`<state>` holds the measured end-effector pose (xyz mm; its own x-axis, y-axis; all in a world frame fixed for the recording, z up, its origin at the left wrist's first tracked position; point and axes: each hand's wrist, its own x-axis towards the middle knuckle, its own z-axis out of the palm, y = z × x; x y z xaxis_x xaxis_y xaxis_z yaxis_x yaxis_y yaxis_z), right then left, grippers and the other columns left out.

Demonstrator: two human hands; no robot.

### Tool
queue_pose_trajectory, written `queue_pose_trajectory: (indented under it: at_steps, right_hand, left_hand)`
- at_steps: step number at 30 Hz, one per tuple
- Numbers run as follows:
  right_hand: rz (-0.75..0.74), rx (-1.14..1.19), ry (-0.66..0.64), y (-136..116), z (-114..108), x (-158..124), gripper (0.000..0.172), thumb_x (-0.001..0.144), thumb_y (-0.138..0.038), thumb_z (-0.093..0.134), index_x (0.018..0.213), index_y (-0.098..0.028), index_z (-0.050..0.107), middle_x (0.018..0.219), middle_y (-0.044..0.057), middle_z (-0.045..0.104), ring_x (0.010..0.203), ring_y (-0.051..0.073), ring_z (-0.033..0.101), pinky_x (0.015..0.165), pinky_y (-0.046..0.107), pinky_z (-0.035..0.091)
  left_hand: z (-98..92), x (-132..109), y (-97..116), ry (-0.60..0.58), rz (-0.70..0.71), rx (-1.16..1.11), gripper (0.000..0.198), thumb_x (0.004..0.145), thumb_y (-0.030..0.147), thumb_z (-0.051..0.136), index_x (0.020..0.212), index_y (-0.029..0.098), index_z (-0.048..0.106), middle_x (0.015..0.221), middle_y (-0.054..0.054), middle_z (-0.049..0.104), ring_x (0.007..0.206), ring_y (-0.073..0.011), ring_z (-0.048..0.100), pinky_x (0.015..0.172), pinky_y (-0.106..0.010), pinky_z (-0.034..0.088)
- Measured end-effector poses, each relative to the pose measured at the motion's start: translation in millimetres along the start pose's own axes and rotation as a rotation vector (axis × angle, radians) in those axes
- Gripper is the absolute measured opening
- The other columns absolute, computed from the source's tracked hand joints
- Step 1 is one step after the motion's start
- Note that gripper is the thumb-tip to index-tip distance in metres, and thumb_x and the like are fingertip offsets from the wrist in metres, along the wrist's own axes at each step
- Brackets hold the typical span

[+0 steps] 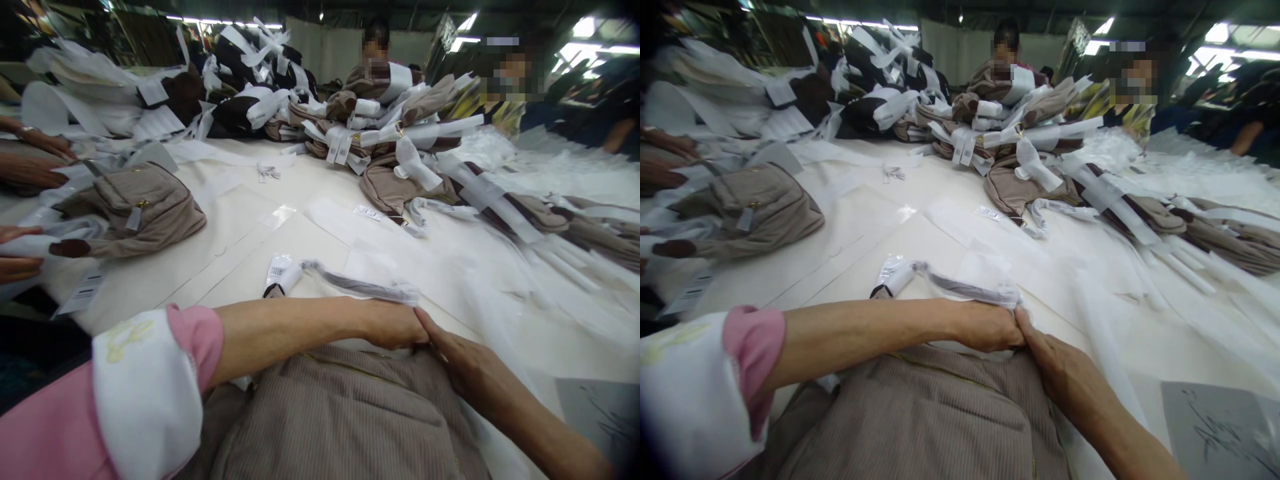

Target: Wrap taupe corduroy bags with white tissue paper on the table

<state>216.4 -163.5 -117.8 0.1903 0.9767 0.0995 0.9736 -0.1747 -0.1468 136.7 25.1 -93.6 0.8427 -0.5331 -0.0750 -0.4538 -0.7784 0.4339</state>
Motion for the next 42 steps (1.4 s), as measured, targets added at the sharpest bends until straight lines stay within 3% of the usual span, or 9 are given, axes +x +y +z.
queue_pose_trajectory:
  at_steps: [3, 7, 14, 19, 22, 25, 29, 33, 42]
  right_hand:
    - [-0.086, -0.009, 0.036, 2, 2, -2, 0.069, 0.081, -0.004, 0.030, 0.143, -0.021, 0.006, 0.111, 0.011, 0.062, 0.093, 0.020, 0.062, 0.073, 0.032, 0.053]
    - [-0.113, 0.029, 0.050, 6, 5, -8, 0.064, 0.083, -0.007, 0.032, 0.143, -0.024, 0.016, 0.117, 0.009, 0.059, 0.098, 0.020, 0.060, 0.078, 0.033, 0.053]
    - [-0.062, 0.101, -0.033, 23, -8, -30, 0.054, 0.086, -0.016, 0.035, 0.137, -0.032, 0.032, 0.124, 0.003, 0.055, 0.105, 0.023, 0.057, 0.083, 0.036, 0.052]
    - [0.051, 0.103, 0.066, -30, -15, 1, 0.042, 0.085, -0.022, 0.036, 0.123, -0.029, 0.051, 0.107, 0.007, 0.063, 0.093, 0.025, 0.061, 0.077, 0.036, 0.053]
    - [-0.002, 0.210, -0.081, -85, -5, 38, 0.032, 0.089, -0.032, 0.032, 0.100, -0.024, 0.061, 0.095, 0.008, 0.065, 0.084, 0.024, 0.062, 0.074, 0.038, 0.051]
    - [0.006, 0.326, -0.219, -113, 16, 60, 0.035, 0.093, -0.031, 0.026, 0.087, -0.021, 0.059, 0.083, 0.007, 0.065, 0.077, 0.021, 0.061, 0.072, 0.036, 0.049]
    - [-0.011, 0.364, -0.299, -107, 35, 57, 0.035, 0.093, -0.037, 0.026, 0.078, -0.023, 0.054, 0.073, 0.004, 0.061, 0.070, 0.020, 0.060, 0.066, 0.033, 0.046]
    - [-0.044, 0.378, -0.318, -101, 33, 52, 0.038, 0.093, -0.039, 0.026, 0.075, -0.024, 0.055, 0.071, 0.003, 0.060, 0.067, 0.019, 0.060, 0.065, 0.030, 0.046]
    - [-0.122, 0.325, -0.231, -103, 37, 51, 0.034, 0.093, -0.037, 0.032, 0.072, -0.023, 0.055, 0.064, 0.000, 0.059, 0.059, 0.015, 0.058, 0.058, 0.025, 0.041]
  left_hand:
    - [-1.5, -11, 1, -0.013, 0.198, 0.143, 0.015, 0.082, 0.012, 0.045, 0.076, 0.017, 0.058, 0.084, -0.006, 0.064, 0.084, -0.0187, 0.057, 0.080, -0.028, 0.043]
    - [-2.9, -38, 7, 0.076, 0.254, 0.241, 0.015, 0.085, 0.014, 0.045, 0.075, 0.018, 0.056, 0.083, -0.007, 0.064, 0.080, -0.0175, 0.054, 0.077, -0.028, 0.043]
    - [4.0, -114, 1, 0.111, -0.045, 0.032, 0.019, 0.089, 0.018, 0.040, 0.094, 0.018, 0.058, 0.090, -0.004, 0.065, 0.083, -0.0147, 0.057, 0.077, -0.024, 0.043]
    - [12.2, -129, 3, 0.164, -0.090, 0.056, 0.018, 0.089, 0.019, 0.041, 0.095, 0.018, 0.058, 0.091, -0.004, 0.064, 0.085, -0.0147, 0.056, 0.074, -0.023, 0.043]
    - [17.1, -124, 6, 0.159, -0.114, 0.092, 0.019, 0.090, 0.021, 0.040, 0.095, 0.016, 0.058, 0.089, -0.005, 0.063, 0.082, -0.0151, 0.056, 0.069, -0.023, 0.043]
    - [15.3, -128, -2, 0.101, -0.115, 0.129, 0.019, 0.089, 0.022, 0.041, 0.093, 0.017, 0.058, 0.087, -0.005, 0.063, 0.078, -0.0154, 0.056, 0.066, -0.024, 0.041]
    - [-2.0, -160, -28, 0.004, -0.034, 0.184, 0.014, 0.085, 0.017, 0.047, 0.087, 0.022, 0.060, 0.081, -0.005, 0.063, 0.083, -0.0169, 0.055, 0.073, -0.027, 0.039]
    - [-22.3, -196, -48, -0.012, -0.137, 0.177, 0.018, 0.086, 0.017, 0.046, 0.085, 0.026, 0.062, 0.080, -0.005, 0.065, 0.098, -0.0180, 0.053, 0.085, -0.029, 0.035]
    - [-36.7, -207, -61, -0.108, -0.098, 0.282, 0.023, 0.086, 0.010, 0.041, 0.083, 0.023, 0.060, 0.086, -0.008, 0.066, 0.117, -0.0189, 0.046, 0.095, -0.032, 0.032]
